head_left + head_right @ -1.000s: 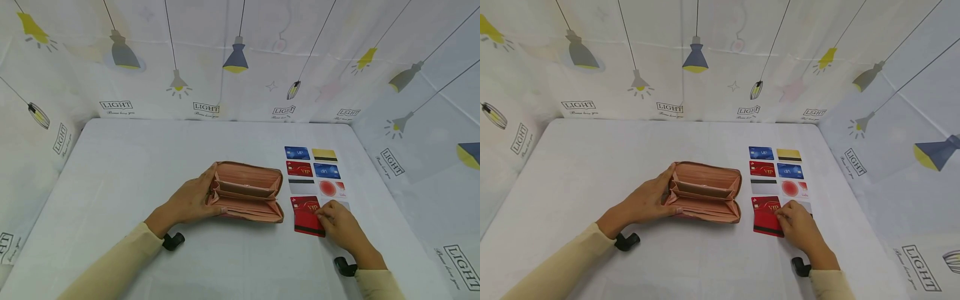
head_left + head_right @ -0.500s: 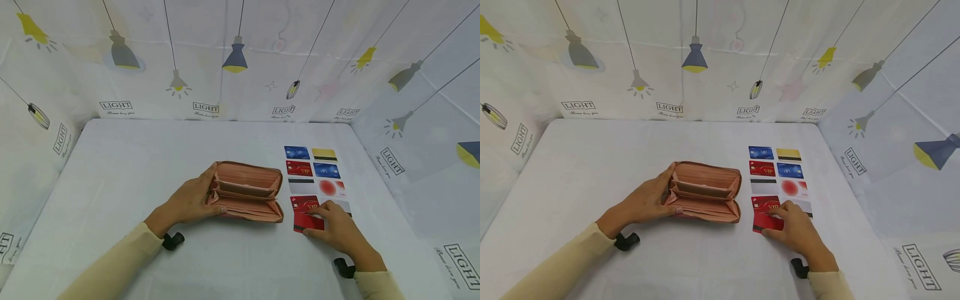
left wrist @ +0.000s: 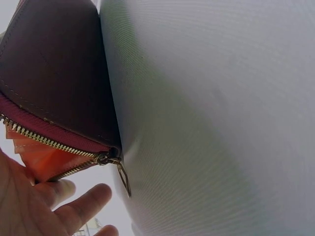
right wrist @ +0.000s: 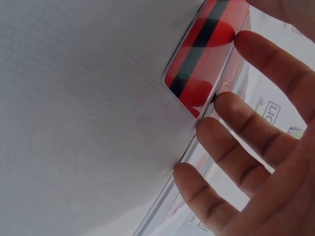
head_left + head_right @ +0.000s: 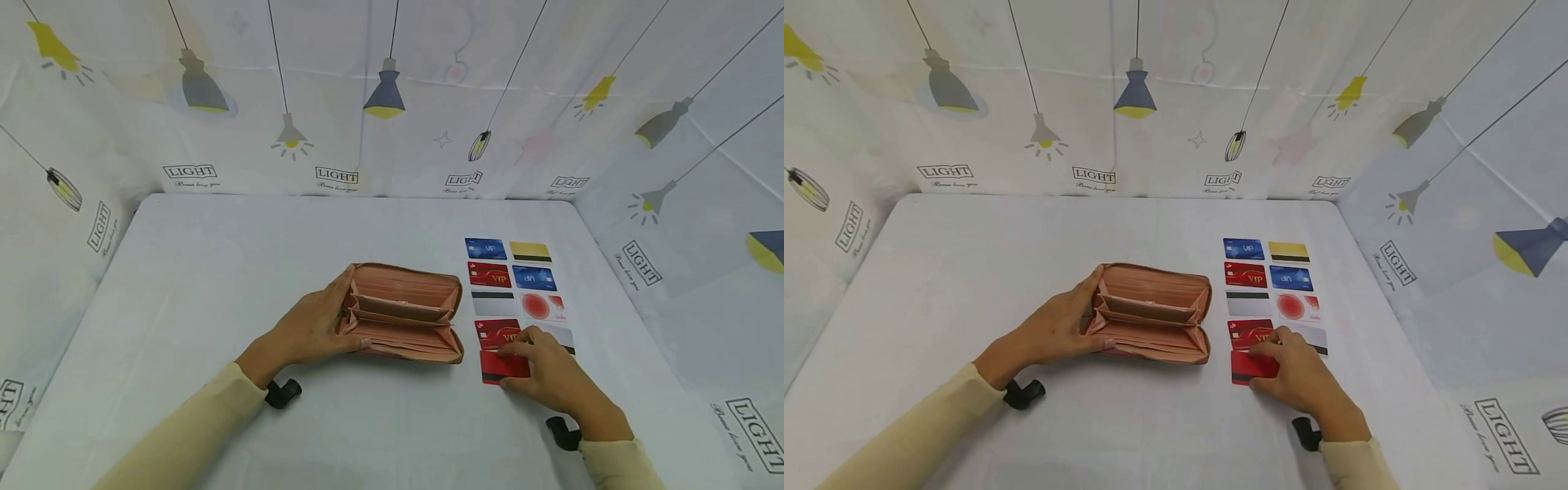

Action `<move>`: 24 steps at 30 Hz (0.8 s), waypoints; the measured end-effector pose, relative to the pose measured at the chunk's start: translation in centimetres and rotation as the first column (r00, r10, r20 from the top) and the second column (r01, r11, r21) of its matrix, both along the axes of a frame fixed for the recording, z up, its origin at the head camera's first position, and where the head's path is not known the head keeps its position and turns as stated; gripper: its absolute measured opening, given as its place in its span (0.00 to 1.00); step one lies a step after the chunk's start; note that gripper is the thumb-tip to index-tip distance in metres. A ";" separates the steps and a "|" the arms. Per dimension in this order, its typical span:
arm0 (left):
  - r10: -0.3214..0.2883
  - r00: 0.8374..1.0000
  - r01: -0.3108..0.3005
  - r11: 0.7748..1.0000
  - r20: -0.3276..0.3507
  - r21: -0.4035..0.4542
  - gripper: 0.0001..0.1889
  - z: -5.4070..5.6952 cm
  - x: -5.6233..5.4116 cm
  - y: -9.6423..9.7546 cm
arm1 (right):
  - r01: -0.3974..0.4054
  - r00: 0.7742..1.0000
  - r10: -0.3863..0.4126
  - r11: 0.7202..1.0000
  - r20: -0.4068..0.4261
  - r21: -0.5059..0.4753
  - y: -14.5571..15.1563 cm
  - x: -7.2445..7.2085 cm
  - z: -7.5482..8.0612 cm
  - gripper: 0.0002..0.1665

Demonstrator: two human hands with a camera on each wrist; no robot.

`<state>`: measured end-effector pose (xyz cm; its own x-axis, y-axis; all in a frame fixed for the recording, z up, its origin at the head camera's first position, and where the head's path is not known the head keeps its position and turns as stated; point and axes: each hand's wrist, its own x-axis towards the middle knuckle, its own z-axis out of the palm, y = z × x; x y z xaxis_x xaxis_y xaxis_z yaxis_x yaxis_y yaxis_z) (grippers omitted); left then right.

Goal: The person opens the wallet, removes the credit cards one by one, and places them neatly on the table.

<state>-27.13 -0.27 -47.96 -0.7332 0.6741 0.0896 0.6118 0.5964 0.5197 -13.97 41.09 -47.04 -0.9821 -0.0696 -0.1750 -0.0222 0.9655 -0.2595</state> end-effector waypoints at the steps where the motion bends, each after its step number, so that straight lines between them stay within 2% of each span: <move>1: -0.002 1.000 0.002 1.000 -0.001 0.002 0.67 0.0 0.0 0.0 | 0.001 1.000 -0.001 1.000 0.005 -0.002 0.0 0.0 0.1 0.36; 8: -0.003 1.000 0.003 1.000 -0.001 0.007 0.66 0.0 0.0 0.0 | 0.012 0.999 -0.012 1.000 0.031 0.008 -0.3 -0.1 0.3 0.42; 19: -0.006 1.000 0.006 1.000 -0.009 0.021 0.66 -0.1 0.1 -0.2 | 0.025 0.996 -0.026 1.000 0.090 0.010 -0.1 -0.2 0.9 0.39; 21: -0.011 1.000 0.011 1.000 -0.016 0.025 0.66 -0.1 0.0 -0.2 | 0.026 0.997 -0.027 1.000 0.074 0.005 -0.1 -0.2 0.9 0.38; 24: -0.020 1.000 0.021 0.999 -0.019 0.033 0.66 -0.1 0.0 -0.1 | 0.012 1.000 -0.012 1.000 -0.006 -0.014 -0.5 -0.1 1.2 0.32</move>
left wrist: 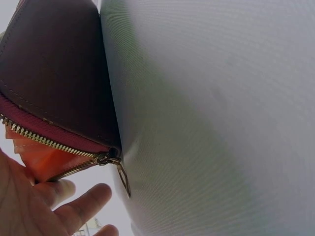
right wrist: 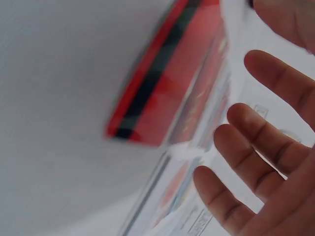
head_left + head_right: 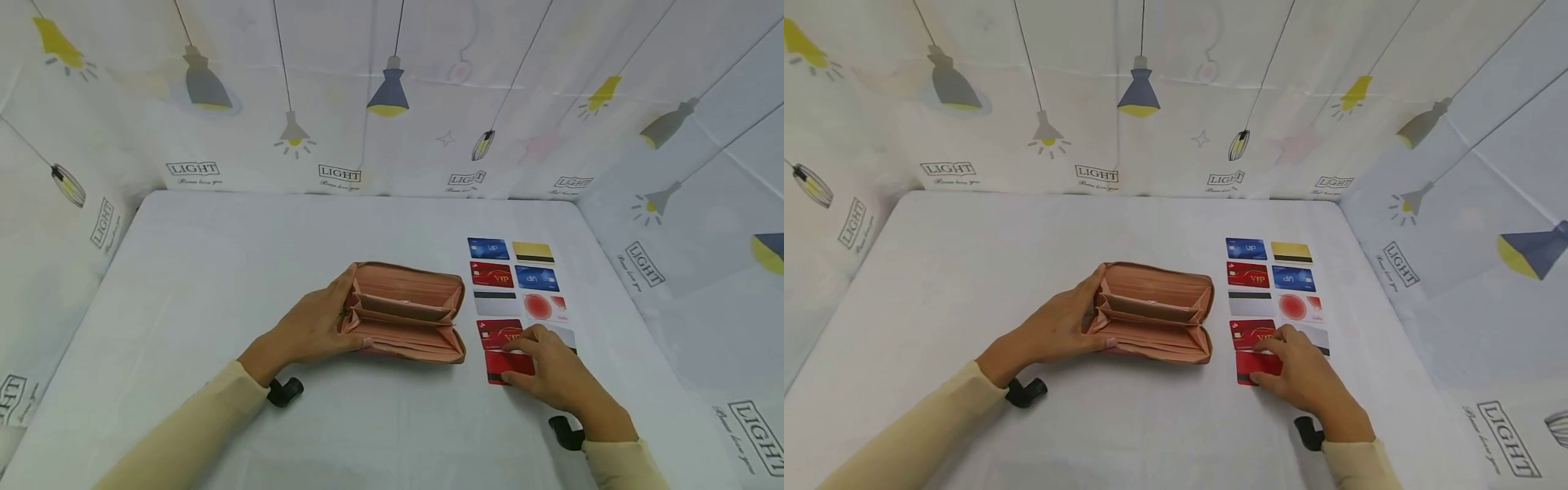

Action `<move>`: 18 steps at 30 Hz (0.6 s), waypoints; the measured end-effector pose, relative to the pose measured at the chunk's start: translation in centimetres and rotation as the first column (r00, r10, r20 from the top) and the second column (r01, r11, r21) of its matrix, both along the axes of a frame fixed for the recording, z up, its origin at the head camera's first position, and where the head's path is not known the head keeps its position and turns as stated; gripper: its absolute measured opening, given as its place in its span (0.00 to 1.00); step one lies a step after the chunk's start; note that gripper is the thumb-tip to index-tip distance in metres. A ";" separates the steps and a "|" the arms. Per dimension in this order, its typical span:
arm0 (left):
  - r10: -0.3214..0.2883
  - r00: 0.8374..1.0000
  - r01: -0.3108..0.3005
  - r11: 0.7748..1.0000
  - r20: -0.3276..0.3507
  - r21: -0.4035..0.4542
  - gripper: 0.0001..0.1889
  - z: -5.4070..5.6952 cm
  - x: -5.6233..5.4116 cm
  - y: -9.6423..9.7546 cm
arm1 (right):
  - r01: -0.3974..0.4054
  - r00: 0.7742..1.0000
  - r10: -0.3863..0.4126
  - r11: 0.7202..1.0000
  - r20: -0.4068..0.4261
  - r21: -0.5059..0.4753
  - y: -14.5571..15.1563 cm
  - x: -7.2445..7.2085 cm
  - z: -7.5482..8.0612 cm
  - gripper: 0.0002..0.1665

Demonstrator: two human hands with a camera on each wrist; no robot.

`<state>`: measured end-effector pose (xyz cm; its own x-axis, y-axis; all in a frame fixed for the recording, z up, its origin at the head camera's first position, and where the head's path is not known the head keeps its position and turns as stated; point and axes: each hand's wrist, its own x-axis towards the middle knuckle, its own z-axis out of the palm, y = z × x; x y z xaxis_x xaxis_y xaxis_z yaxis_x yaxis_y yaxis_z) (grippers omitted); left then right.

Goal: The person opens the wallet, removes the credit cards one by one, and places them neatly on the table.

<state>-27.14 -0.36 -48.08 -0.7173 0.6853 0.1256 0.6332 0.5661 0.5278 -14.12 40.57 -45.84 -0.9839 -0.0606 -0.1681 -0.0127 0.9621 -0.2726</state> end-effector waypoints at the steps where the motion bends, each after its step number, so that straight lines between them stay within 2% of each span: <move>1: 0.002 1.000 -0.002 1.000 0.004 -0.003 0.66 0.0 0.0 0.0 | -0.013 0.999 0.013 1.000 -0.037 -0.008 -0.3 -0.1 0.1 0.29; 6: 0.022 0.999 -0.020 0.999 0.032 -0.035 0.66 0.0 0.0 -0.1 | -0.089 0.978 0.078 0.995 -0.196 -0.048 -2.8 -0.7 1.5 0.17; 10: 0.017 0.999 -0.016 0.999 0.038 -0.027 0.65 0.0 0.0 -0.1 | -0.158 0.953 0.138 0.986 -0.270 -0.051 -5.3 -1.3 2.6 0.14; 15: 0.005 1.000 -0.005 1.000 0.022 -0.012 0.66 0.0 -0.1 0.0 | -0.278 0.898 0.244 0.960 -0.365 -0.044 -8.5 -2.3 3.5 0.13; 18: 0.003 1.000 -0.003 1.000 0.017 -0.003 0.66 0.0 -0.1 -0.1 | -0.343 0.867 0.310 0.939 -0.390 -0.015 -10.1 -2.9 3.7 0.14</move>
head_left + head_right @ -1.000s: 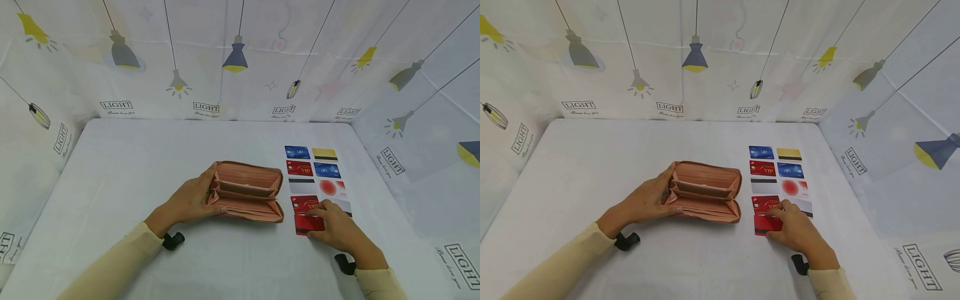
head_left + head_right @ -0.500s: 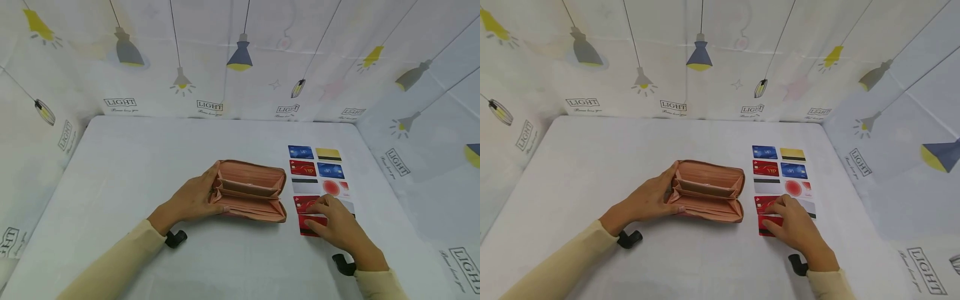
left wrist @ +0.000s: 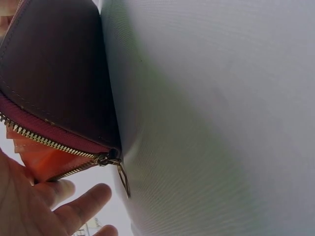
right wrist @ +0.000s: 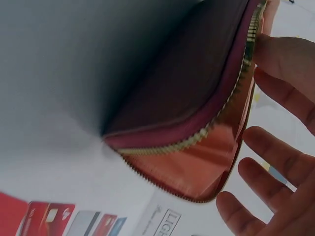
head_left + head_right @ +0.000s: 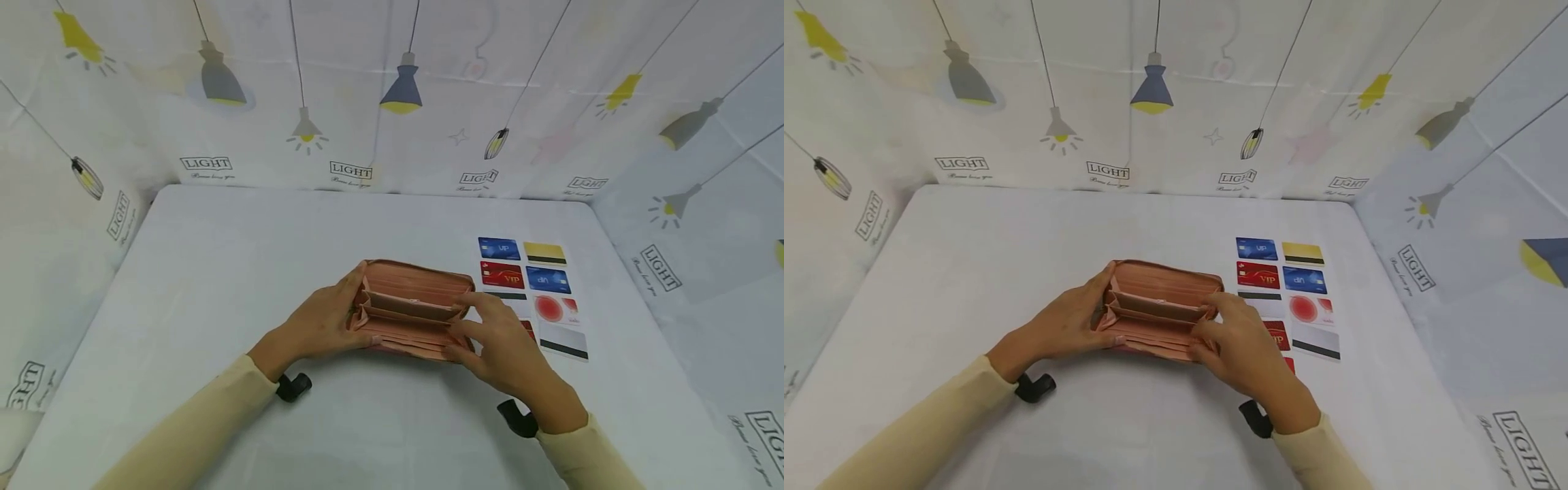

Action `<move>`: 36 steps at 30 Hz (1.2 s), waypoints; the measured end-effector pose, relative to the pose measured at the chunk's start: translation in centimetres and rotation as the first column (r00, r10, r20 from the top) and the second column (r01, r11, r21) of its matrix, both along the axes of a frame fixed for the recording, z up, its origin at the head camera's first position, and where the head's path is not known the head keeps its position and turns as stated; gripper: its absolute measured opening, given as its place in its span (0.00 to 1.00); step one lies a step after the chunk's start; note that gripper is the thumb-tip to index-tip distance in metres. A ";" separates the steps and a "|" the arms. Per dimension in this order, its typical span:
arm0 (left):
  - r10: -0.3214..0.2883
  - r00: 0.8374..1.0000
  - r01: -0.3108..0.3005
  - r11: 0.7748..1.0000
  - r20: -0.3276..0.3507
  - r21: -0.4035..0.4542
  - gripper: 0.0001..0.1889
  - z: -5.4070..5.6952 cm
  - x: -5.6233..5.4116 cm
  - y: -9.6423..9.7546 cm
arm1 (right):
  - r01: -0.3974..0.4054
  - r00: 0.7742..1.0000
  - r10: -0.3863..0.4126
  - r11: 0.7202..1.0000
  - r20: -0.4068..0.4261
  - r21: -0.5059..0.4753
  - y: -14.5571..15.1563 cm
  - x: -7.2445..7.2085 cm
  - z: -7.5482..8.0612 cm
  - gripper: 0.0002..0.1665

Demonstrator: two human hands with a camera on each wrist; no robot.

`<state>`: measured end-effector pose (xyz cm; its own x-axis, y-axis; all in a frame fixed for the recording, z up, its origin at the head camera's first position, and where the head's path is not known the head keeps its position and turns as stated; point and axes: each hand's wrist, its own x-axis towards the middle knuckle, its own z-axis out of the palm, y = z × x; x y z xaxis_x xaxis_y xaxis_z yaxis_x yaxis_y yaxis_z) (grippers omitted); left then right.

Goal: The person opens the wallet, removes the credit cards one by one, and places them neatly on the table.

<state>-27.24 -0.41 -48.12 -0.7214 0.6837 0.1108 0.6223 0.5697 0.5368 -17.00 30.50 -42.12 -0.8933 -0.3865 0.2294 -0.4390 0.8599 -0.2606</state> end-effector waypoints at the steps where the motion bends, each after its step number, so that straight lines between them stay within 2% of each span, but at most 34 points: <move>1: -0.002 1.000 0.002 1.000 -0.002 0.004 0.66 0.0 0.0 0.0 | -0.017 1.000 0.017 1.000 0.001 0.009 -0.4 -0.2 0.1 0.14; 7: 0.010 1.000 -0.009 1.000 0.011 -0.021 0.66 0.0 0.0 -0.1 | -0.079 0.997 0.077 0.990 0.022 0.117 -2.2 -1.2 0.1 0.14; 12: 0.018 0.999 -0.017 0.999 0.026 -0.037 0.66 0.1 0.1 0.0 | -0.098 0.995 0.100 0.981 -0.001 0.165 -2.6 -1.5 0.0 0.14; 20: 0.019 0.999 -0.018 0.999 0.027 -0.050 0.67 0.0 0.1 -0.2 | -0.169 0.983 0.178 0.971 -0.041 0.167 -3.3 -2.2 -0.4 0.14; 26: 0.030 0.999 -0.027 0.997 0.040 -0.073 0.66 0.1 0.1 -0.1 | -0.195 0.971 0.218 0.959 -0.097 0.206 -3.8 -2.5 -0.8 0.12; 36: 0.034 0.998 -0.030 0.996 0.046 -0.084 0.66 0.2 0.1 -0.1 | -0.248 0.950 0.279 0.948 -0.142 0.200 -3.8 -2.7 -1.4 0.14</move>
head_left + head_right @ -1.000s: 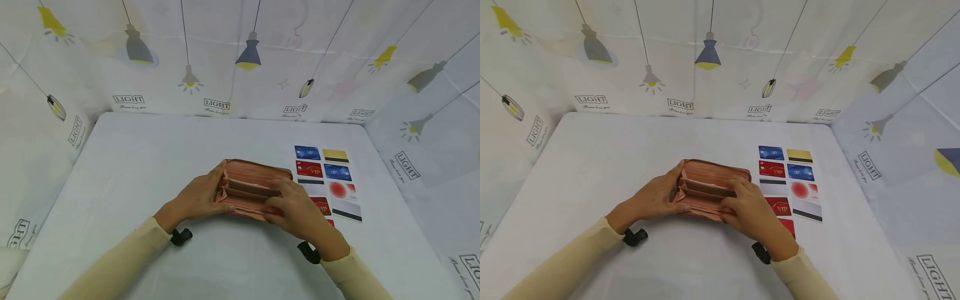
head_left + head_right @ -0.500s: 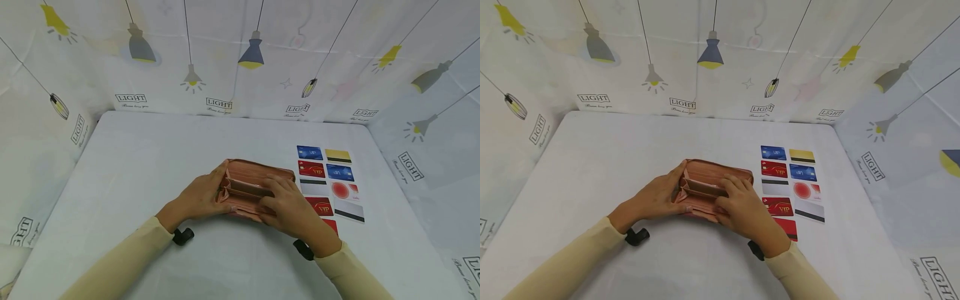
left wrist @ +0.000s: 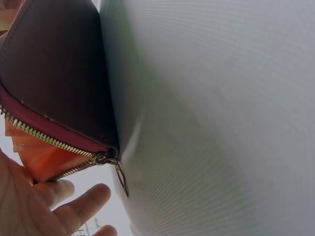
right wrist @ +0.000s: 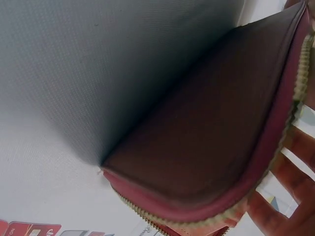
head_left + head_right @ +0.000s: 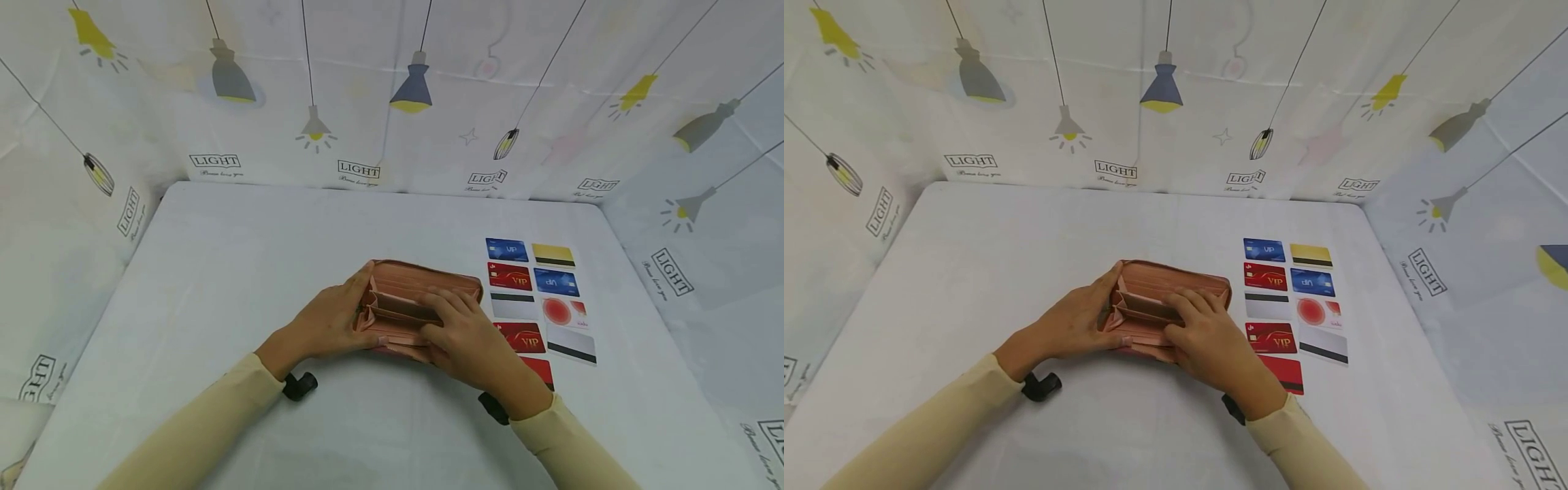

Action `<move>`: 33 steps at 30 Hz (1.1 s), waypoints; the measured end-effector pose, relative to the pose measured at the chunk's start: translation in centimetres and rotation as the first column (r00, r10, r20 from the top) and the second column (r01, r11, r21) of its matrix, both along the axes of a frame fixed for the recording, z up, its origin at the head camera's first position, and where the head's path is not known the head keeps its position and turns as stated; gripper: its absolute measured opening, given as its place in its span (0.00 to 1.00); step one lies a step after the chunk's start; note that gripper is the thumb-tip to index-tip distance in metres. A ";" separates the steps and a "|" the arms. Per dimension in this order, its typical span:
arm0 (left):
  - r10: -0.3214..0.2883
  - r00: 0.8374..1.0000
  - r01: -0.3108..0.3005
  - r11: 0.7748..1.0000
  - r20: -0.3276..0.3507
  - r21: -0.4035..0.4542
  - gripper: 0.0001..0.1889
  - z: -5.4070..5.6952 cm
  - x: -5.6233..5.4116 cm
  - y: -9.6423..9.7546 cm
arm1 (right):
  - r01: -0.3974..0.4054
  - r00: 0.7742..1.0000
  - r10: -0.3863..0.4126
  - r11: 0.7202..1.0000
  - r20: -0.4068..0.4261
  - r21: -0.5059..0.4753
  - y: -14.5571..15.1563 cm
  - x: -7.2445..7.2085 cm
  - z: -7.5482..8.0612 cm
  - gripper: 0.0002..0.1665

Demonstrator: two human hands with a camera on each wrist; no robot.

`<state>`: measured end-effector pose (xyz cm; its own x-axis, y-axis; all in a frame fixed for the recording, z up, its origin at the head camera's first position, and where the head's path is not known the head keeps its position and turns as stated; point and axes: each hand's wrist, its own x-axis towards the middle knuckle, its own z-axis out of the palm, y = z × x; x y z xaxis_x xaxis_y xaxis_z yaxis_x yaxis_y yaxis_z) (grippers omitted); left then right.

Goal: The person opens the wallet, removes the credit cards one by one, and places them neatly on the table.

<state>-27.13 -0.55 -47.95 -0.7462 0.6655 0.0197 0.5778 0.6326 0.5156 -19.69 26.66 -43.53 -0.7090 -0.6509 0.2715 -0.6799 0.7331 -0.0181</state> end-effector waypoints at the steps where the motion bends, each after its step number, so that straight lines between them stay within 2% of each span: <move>1: 0.001 1.000 -0.001 1.000 0.001 0.000 0.66 0.0 0.0 0.0 | -0.001 1.000 0.001 1.000 0.000 0.006 0.0 0.0 0.0 0.14; 5: 0.003 1.000 -0.003 1.000 0.005 0.004 0.66 0.0 0.0 0.0 | 0.005 1.000 -0.005 0.999 -0.001 0.044 0.0 0.0 0.1 0.13; 12: 0.000 1.000 0.000 1.000 0.003 0.002 0.66 0.0 0.0 0.1 | 0.051 0.997 -0.044 0.991 -0.059 0.127 0.5 0.3 0.1 0.13; 19: -0.003 1.000 0.003 1.000 0.003 0.007 0.68 -0.1 0.0 0.1 | 0.054 0.998 -0.049 0.988 -0.036 0.147 0.9 0.5 0.2 0.14; 26: -0.003 1.000 0.003 1.000 -0.002 0.019 0.68 -0.2 0.1 0.1 | 0.010 0.995 0.009 0.984 -0.102 0.177 0.5 0.1 0.0 0.15; 33: -0.003 1.000 0.003 1.000 -0.011 0.023 0.67 -0.2 0.0 0.1 | -0.034 0.978 0.057 0.992 -0.200 0.119 0.4 -0.3 -0.6 0.08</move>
<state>-27.08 -0.44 -48.16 -0.7440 0.6667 0.0432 0.5852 0.6191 0.5237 -20.03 27.04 -44.14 -0.6157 -0.7164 0.3280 -0.6936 0.6903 0.2058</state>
